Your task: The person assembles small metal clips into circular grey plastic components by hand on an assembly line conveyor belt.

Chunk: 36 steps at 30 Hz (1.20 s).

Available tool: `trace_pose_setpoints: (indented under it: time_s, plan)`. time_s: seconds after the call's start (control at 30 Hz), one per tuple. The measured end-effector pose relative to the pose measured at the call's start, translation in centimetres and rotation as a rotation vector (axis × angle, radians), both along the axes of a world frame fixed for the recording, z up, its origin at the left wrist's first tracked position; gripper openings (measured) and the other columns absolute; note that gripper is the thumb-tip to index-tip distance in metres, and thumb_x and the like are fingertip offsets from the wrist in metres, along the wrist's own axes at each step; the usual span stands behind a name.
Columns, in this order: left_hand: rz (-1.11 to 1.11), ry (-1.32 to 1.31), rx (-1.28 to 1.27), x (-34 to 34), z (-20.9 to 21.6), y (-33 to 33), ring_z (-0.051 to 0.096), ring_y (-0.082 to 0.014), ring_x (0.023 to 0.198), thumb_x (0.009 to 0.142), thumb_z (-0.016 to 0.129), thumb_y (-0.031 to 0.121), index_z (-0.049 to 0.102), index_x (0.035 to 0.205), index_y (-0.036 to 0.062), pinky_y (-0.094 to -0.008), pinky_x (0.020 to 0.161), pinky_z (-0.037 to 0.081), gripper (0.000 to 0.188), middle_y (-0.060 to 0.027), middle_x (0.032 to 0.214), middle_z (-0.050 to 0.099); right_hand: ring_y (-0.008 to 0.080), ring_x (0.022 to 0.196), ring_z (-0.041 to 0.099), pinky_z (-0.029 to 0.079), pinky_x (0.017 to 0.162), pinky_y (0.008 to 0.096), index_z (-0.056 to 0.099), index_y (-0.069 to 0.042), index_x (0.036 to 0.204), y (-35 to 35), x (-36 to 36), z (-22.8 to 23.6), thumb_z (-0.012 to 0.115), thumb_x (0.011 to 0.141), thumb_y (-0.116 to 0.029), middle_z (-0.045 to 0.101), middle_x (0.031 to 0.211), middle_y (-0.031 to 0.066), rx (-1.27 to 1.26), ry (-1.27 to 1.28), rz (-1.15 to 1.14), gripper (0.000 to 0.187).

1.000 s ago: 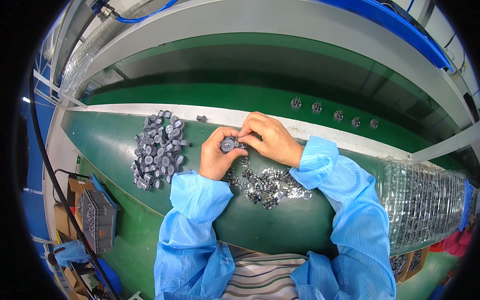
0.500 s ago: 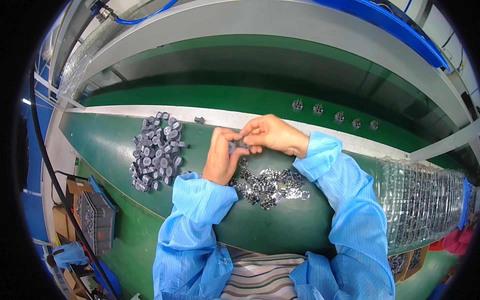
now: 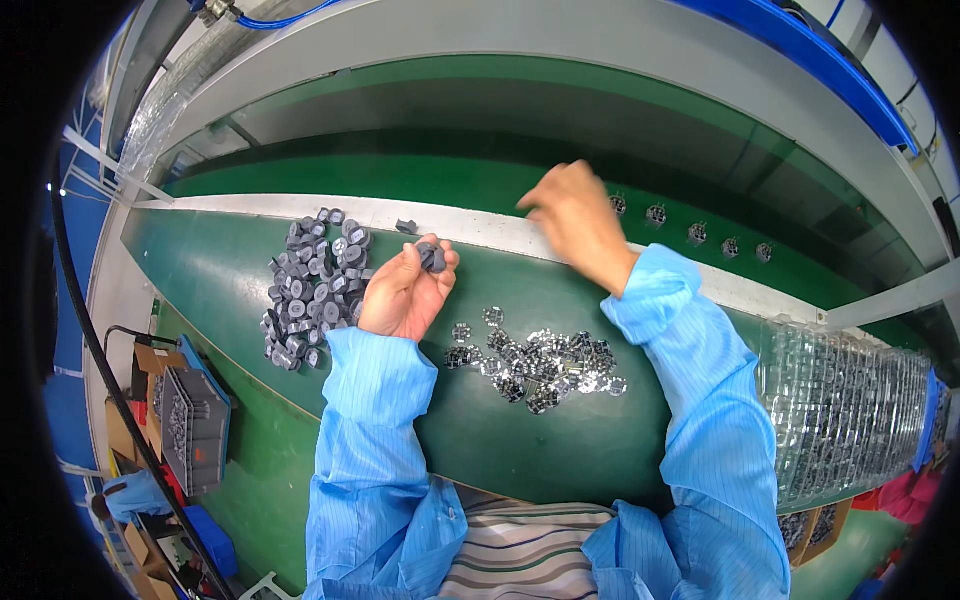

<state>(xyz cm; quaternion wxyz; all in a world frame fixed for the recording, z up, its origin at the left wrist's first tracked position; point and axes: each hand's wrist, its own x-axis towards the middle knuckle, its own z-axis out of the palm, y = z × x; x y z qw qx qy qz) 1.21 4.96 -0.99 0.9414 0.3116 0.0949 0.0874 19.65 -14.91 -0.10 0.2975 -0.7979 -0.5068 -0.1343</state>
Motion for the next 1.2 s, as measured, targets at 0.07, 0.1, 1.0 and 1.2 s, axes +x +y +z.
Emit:
trace_pose_setpoints:
  time_s: [0.07,0.1,1.0,1.2]
  plan:
    - [-0.049,-0.002,-0.036,0.1,0.1,-0.5,0.052,-0.0226,0.102,0.107,0.051,0.032,0.051,0.122,-0.0048,-0.0316,0.079,0.048,0.04,-0.0136,0.112,0.054,0.0305,0.104,0.055,0.046,0.092,0.043,0.075,-0.011,0.098,0.7,-3.0,0.0,0.079,0.076,-0.015,0.065,0.097,0.0073,0.018,0.353,0.416,0.023]
    - [-0.091,-0.004,-0.069,0.0,0.3,-0.6,0.052,-0.0212,0.099,0.107,0.05,0.034,0.051,0.122,-0.0057,-0.0306,0.077,0.048,0.042,-0.0124,0.11,0.054,0.0298,0.104,0.056,0.046,0.094,0.0433,0.075,-0.011,0.096,1.2,-4.3,0.1,0.08,0.075,-0.016,0.065,0.097,0.0067,-0.06,0.384,0.502,0.022]
    - [-0.077,0.077,0.652,0.1,0.6,-2.3,0.052,-0.007,0.07,0.102,0.061,0.013,0.06,0.123,0.0019,-0.0195,0.059,0.039,0.024,-0.002,0.087,0.062,0.016,0.088,0.068,0.054,0.08,0.0319,0.072,0.001,0.092,1.0,-5.5,0.7,0.07,0.091,-0.009,0.072,0.091,0.0088,0.079,0.935,0.438,0.009]
    - [-0.093,0.033,0.277,0.2,0.5,-2.4,0.047,-0.0055,0.064,0.104,0.059,0.013,0.06,0.119,0.0049,-0.0206,0.055,0.035,0.017,-0.0006,0.089,0.062,0.0144,0.089,0.068,0.054,0.081,0.0311,0.073,0.0,0.096,0.9,-5.5,1.2,0.07,0.093,-0.011,0.074,0.093,0.0085,0.181,0.923,0.391,0.012]
